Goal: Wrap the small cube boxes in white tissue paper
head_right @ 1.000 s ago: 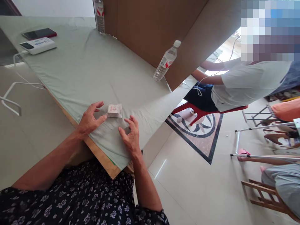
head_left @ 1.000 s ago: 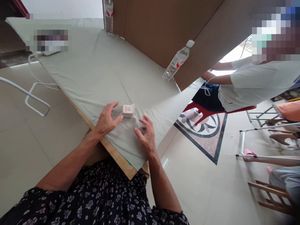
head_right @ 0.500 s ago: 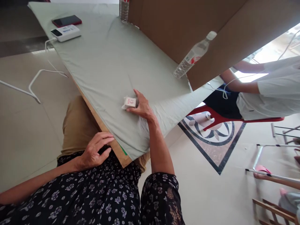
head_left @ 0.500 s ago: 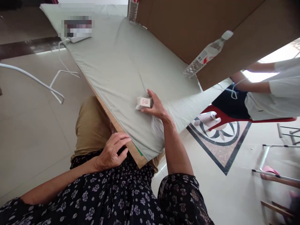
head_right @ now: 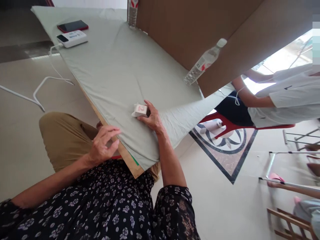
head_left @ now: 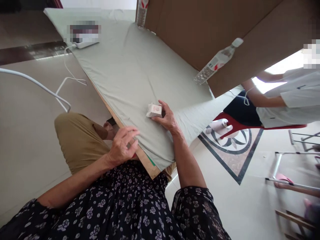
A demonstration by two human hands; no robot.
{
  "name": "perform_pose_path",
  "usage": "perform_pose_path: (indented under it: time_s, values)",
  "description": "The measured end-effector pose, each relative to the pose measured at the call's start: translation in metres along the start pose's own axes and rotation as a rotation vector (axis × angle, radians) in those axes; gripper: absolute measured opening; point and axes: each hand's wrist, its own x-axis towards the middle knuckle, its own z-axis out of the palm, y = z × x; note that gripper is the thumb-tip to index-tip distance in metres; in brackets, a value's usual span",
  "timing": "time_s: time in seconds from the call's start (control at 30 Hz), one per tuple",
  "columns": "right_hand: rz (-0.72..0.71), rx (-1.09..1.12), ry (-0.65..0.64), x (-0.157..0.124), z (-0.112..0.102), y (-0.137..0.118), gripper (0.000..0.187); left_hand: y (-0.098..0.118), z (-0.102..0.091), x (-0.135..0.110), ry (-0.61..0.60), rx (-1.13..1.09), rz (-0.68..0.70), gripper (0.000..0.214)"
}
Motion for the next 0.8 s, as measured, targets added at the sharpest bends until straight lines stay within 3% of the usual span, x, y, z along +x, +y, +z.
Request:
perform_pose_path:
  time_s: [0.07,0.17,0.33,0.5,0.8]
  values:
    - [0.02,0.006,0.035,-0.003,0.004,-0.003,0.096,-0.017,0.006,0.024,0.019,0.04,-0.036,0.033]
    - [0.039,-0.015,0.102,-0.008,0.011,-0.006,0.092,-0.04,0.023,0.056,-0.067,0.025,-0.148,0.038]
    - [-0.006,-0.103,0.132,-0.014,0.017,-0.007,0.088,-0.065,0.06,0.084,-0.168,-0.07,-0.188,0.064]
    - [-0.017,-0.143,0.12,-0.016,0.017,-0.006,0.089,-0.081,0.083,0.096,-0.212,-0.2,-0.237,0.085]
    - [-0.014,-0.148,0.125,-0.02,0.018,-0.007,0.078,-0.087,0.086,0.092,-0.295,-0.296,-0.263,0.092]
